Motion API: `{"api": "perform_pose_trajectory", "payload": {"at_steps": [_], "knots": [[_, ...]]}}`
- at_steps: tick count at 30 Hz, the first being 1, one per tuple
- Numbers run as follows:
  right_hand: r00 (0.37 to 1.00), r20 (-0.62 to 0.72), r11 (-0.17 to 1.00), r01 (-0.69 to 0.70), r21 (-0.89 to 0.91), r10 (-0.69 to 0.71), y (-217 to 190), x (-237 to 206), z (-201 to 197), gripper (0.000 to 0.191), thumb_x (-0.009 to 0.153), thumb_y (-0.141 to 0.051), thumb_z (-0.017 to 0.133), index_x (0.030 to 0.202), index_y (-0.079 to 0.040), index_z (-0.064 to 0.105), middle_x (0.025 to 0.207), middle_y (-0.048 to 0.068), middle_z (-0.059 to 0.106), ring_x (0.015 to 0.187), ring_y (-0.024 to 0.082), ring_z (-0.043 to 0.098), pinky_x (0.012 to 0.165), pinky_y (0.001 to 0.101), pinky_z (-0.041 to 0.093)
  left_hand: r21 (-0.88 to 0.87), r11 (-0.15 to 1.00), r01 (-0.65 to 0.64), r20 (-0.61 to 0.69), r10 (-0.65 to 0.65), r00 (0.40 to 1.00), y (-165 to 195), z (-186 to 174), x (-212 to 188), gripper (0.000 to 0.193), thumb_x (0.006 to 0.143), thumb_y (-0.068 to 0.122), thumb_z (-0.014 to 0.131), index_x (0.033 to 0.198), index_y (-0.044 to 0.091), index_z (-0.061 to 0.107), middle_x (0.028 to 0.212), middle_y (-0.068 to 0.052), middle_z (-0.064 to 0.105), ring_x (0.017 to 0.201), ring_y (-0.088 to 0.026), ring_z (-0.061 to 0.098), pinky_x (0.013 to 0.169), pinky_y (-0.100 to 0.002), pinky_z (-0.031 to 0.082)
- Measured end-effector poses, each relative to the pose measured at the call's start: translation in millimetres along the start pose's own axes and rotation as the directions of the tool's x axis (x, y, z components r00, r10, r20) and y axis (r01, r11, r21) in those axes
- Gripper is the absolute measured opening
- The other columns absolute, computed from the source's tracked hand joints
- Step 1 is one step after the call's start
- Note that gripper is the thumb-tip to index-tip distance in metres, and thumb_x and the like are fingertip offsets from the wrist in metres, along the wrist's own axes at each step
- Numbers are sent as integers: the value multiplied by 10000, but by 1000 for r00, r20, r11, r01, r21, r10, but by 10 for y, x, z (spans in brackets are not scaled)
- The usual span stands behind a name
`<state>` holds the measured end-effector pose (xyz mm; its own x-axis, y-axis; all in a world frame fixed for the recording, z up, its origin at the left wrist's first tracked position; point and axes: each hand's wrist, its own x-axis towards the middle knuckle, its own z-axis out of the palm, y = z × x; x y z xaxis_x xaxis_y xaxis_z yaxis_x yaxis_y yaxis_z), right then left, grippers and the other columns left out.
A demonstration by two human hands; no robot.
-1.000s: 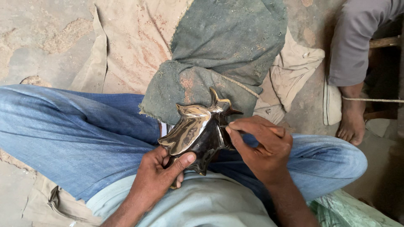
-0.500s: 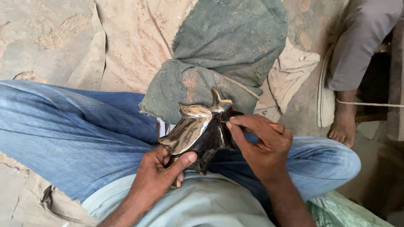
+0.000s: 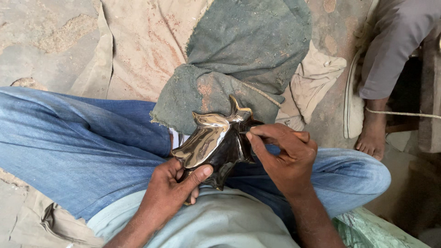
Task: The person sits cross-legged and uses a small metal tool to scrape and polish the surface of a shiny, star-shaped metal object. They rotate the object frequently to access different facets and edges, maintaining a consistent scraping motion throughout the clip.
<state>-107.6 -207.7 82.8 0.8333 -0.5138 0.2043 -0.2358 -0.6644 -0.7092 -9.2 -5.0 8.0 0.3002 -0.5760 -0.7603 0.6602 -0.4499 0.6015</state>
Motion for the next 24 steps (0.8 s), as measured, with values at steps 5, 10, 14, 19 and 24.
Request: {"api": "perform_pose_trajectory", "payload": {"at_steps": [5,10,14,19,24], "knots": [[1000,-4,1000,11,2,-11,10,-8,-10,194,849,79,818,1003,15,719,958,104,775,850,137,784,738,211,609,30,999,25,-4,-25,1000,38,-17,-31,420,815,364,790,967,-20,715,546,-53,629,449,-103,569,410,-271,464],[1000,-10,999,1,37,-1,15,9,-4,200,861,83,812,1026,13,722,967,103,772,863,132,780,755,210,627,21,1000,9,-15,-9,1000,80,21,-50,416,809,349,786,998,-13,705,580,-43,648,463,-101,579,411,-274,478],[999,-22,999,-39,8,39,-27,4,13,188,866,68,816,1022,7,731,969,100,776,843,131,776,741,210,622,17,1000,9,-5,-9,1000,74,30,-51,421,810,348,787,1014,-11,708,578,-48,640,465,-100,572,416,-271,478],[998,-30,997,-50,-64,48,-88,21,15,158,862,43,820,993,0,743,941,92,784,794,127,782,690,201,593,-6,1000,14,-6,-14,1000,58,36,-52,422,811,344,791,1006,-21,706,583,-38,639,468,-98,570,420,-270,480],[1000,-7,999,-28,-20,27,-95,53,-5,150,882,43,804,1011,1,742,952,91,783,821,123,784,702,195,607,17,999,44,-12,-44,999,59,40,-39,431,799,357,791,1021,-3,708,569,-45,634,458,-105,569,419,-273,478]]}}
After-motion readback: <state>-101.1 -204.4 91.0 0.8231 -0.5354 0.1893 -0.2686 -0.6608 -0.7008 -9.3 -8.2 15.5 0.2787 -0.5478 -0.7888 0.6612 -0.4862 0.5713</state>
